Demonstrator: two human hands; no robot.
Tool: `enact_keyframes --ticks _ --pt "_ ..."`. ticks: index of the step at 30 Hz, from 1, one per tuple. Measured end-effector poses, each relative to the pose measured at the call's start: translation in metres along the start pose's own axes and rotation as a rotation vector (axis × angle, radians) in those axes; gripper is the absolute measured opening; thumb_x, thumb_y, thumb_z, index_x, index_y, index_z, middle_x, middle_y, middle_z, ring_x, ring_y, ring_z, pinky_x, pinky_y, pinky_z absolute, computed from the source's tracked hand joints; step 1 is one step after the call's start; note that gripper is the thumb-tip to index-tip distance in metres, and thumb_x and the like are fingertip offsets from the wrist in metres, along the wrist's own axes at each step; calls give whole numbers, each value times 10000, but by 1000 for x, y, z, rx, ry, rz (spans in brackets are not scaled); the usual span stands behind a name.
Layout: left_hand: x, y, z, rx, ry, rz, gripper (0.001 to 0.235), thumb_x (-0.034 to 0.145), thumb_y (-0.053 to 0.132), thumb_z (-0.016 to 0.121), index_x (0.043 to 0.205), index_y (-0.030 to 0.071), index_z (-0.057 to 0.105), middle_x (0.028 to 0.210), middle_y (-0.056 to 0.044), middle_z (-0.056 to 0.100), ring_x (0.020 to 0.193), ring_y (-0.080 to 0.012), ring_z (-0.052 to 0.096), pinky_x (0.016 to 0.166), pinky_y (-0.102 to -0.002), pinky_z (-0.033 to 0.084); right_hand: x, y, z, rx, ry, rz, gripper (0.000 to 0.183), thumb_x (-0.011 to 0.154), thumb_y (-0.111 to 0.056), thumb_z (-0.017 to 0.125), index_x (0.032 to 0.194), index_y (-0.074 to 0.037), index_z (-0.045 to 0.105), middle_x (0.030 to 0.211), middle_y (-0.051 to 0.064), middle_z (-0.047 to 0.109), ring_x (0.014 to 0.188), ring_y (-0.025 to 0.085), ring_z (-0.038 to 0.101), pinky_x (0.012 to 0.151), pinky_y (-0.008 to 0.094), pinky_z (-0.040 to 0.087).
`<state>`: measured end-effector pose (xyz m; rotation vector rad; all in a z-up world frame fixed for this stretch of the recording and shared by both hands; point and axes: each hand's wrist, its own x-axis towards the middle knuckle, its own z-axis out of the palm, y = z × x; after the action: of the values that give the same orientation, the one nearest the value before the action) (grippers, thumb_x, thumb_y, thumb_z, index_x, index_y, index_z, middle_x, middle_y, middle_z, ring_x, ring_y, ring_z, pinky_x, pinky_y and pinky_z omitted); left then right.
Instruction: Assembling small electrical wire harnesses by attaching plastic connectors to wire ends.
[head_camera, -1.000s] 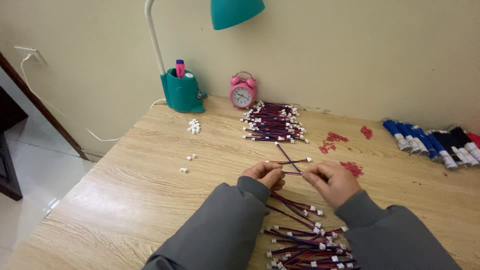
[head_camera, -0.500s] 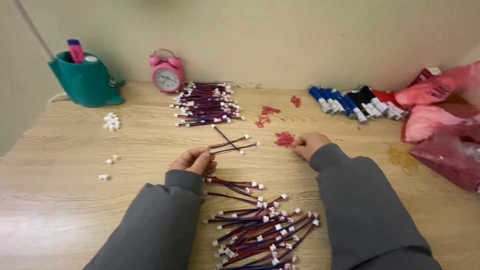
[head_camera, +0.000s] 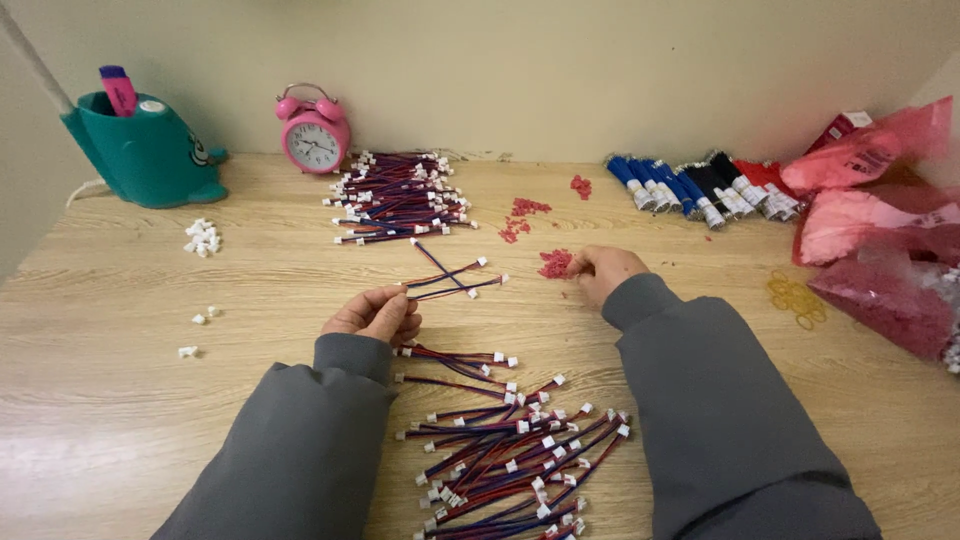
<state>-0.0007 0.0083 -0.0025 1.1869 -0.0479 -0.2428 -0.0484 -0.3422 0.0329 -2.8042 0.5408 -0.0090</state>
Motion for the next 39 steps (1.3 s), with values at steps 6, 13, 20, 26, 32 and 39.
enact_keyframes --ticks 6,13,20,26,32,39 --pt "0 -3 0 5 -16 13 206 907 138 699 1091 47 682 917 -190 724 790 -246 721 737 -365 619 -9 -11 -1 -96 -68 -21 195 793 -395 703 966 -318 751 1041 -61 741 1095 165 654 971 329 509" --pt "-1 -1 1 -20 -3 3 207 896 134 704 1079 41 678 891 -184 721 762 -243 716 706 -361 622 -18 -23 0 -108 -96 43 275 814 -473 623 919 -250 744 980 15 743 1059 224 664 943 375 522" --pt "10 -15 -2 -51 -5 11 226 880 127 721 1077 29 670 874 -177 714 740 -220 705 715 -349 624 -18 -24 -8 459 -13 -53 147 826 -246 686 821 -100 666 611 49 711 543 138 698 547 277 567" --pt "26 -35 -7 -45 14 35 209 875 112 720 1070 45 690 888 -187 717 754 -237 711 708 -362 629 -44 -72 -22 1082 -20 -245 192 808 12 730 922 96 600 620 208 644 523 225 658 484 311 585" --pt "19 -27 -1 -92 24 36 208 872 96 715 1067 33 684 868 -188 713 733 -244 717 674 -347 635 -37 -92 15 1258 -71 -319 258 741 29 798 946 86 653 712 224 686 600 263 715 562 342 615" --pt "2 -4 6 -42 22 12 182 888 124 713 1055 51 702 883 -193 728 755 -227 723 713 -345 633 -62 -116 8 1411 -115 -315 304 763 41 763 1040 97 649 811 213 690 700 299 733 639 385 633"
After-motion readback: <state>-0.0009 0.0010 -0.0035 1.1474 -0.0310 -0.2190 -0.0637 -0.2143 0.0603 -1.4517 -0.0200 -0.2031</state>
